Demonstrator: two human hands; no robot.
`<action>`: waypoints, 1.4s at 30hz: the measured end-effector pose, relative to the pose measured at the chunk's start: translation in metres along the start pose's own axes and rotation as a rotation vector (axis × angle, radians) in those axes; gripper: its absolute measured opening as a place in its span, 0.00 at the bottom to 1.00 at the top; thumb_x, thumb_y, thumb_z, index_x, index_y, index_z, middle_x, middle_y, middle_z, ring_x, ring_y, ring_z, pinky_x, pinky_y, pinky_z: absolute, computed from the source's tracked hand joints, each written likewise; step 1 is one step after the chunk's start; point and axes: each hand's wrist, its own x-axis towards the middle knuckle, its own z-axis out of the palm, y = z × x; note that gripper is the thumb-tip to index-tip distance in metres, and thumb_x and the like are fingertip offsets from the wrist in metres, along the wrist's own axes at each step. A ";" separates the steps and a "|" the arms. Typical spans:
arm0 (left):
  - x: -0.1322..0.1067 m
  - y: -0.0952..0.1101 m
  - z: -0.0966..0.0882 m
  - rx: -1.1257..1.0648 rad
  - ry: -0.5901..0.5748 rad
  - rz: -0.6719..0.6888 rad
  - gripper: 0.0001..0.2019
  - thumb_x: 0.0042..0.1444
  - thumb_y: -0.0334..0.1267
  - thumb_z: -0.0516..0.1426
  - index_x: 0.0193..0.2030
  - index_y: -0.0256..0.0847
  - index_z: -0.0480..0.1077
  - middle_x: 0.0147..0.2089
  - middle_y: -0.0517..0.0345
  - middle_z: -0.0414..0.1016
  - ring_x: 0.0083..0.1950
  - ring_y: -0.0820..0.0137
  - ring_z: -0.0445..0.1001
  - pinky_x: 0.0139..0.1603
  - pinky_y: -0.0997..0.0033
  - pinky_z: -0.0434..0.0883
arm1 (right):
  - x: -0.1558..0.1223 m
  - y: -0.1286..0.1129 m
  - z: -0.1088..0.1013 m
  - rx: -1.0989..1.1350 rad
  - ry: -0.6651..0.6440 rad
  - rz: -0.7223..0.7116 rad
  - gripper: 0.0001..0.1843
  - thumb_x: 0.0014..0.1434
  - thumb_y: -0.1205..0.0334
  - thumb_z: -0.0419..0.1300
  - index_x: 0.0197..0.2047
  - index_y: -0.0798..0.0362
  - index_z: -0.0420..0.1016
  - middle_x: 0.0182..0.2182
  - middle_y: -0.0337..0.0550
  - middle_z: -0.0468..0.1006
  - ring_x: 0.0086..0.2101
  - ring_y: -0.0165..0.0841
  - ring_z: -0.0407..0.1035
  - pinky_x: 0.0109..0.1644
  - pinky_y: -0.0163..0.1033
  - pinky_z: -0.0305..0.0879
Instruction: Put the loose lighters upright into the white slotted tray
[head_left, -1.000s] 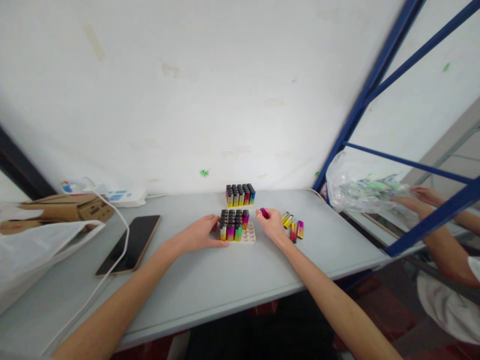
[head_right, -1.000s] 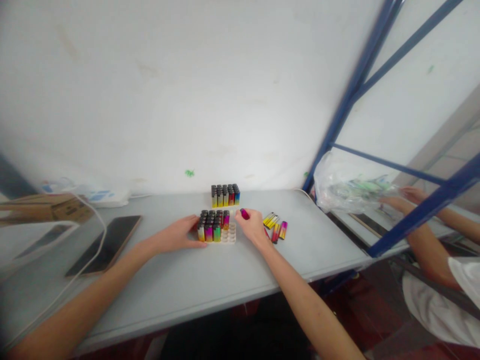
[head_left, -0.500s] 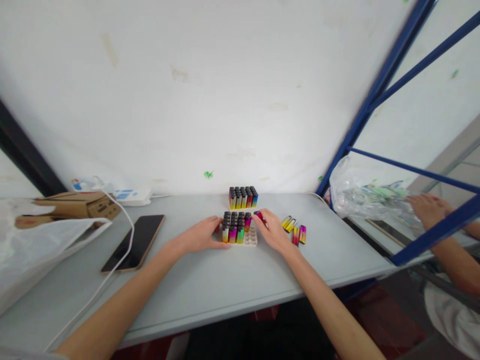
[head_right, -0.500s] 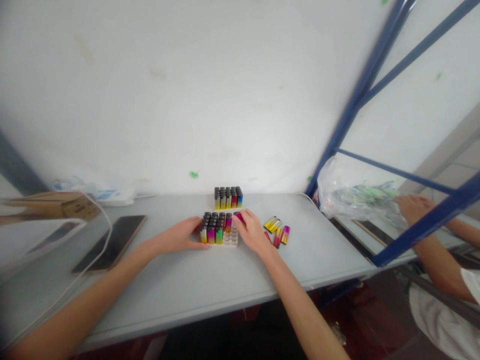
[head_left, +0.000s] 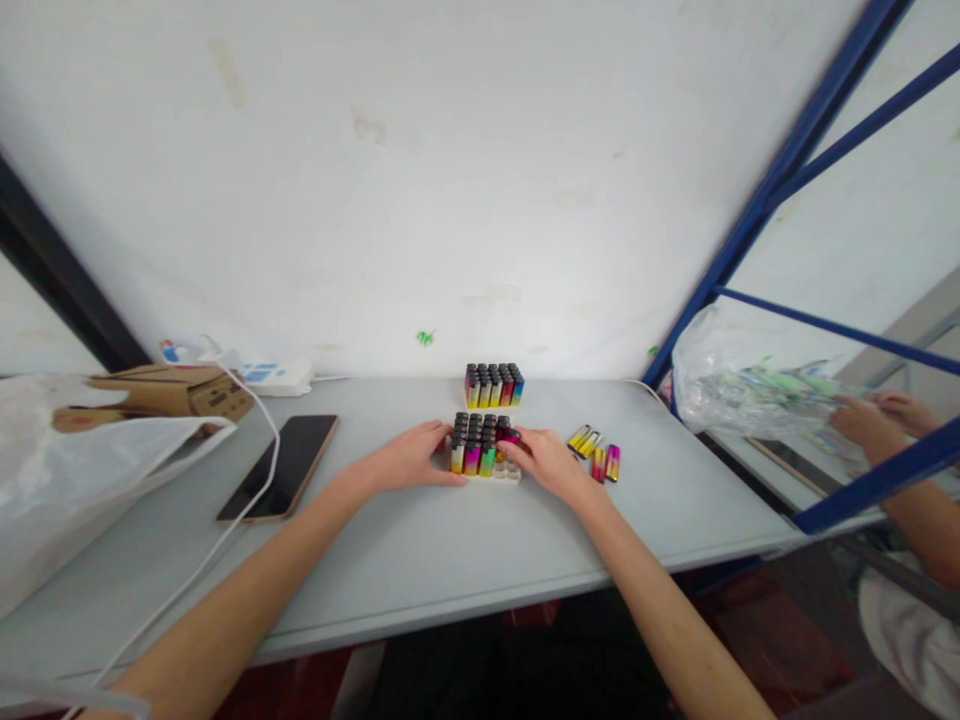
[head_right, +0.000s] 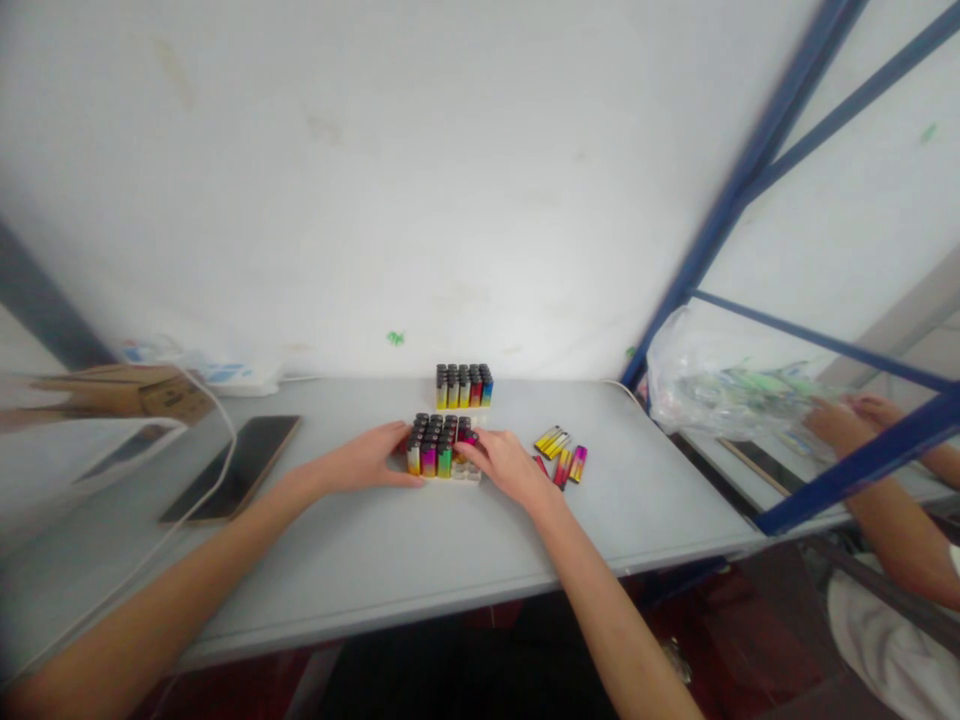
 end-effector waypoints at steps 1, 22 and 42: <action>0.000 0.000 0.000 0.001 0.001 0.000 0.31 0.49 0.65 0.68 0.48 0.41 0.74 0.48 0.48 0.79 0.48 0.52 0.78 0.51 0.58 0.74 | 0.001 0.000 -0.001 -0.011 -0.025 0.002 0.19 0.78 0.50 0.56 0.42 0.53 0.80 0.31 0.45 0.84 0.31 0.36 0.75 0.40 0.37 0.65; 0.000 0.002 -0.001 -0.012 0.007 0.007 0.30 0.50 0.64 0.67 0.48 0.41 0.74 0.47 0.49 0.79 0.46 0.54 0.78 0.49 0.58 0.74 | 0.036 0.014 -0.023 0.174 -0.365 -0.060 0.11 0.62 0.58 0.71 0.28 0.51 0.83 0.20 0.34 0.76 0.23 0.30 0.64 0.33 0.35 0.61; 0.001 -0.001 0.002 0.004 0.032 0.017 0.30 0.48 0.66 0.68 0.45 0.42 0.74 0.45 0.49 0.78 0.45 0.53 0.77 0.50 0.56 0.75 | 0.014 0.001 -0.016 0.189 -0.216 0.147 0.17 0.65 0.50 0.68 0.32 0.55 0.82 0.26 0.40 0.82 0.26 0.31 0.71 0.32 0.34 0.59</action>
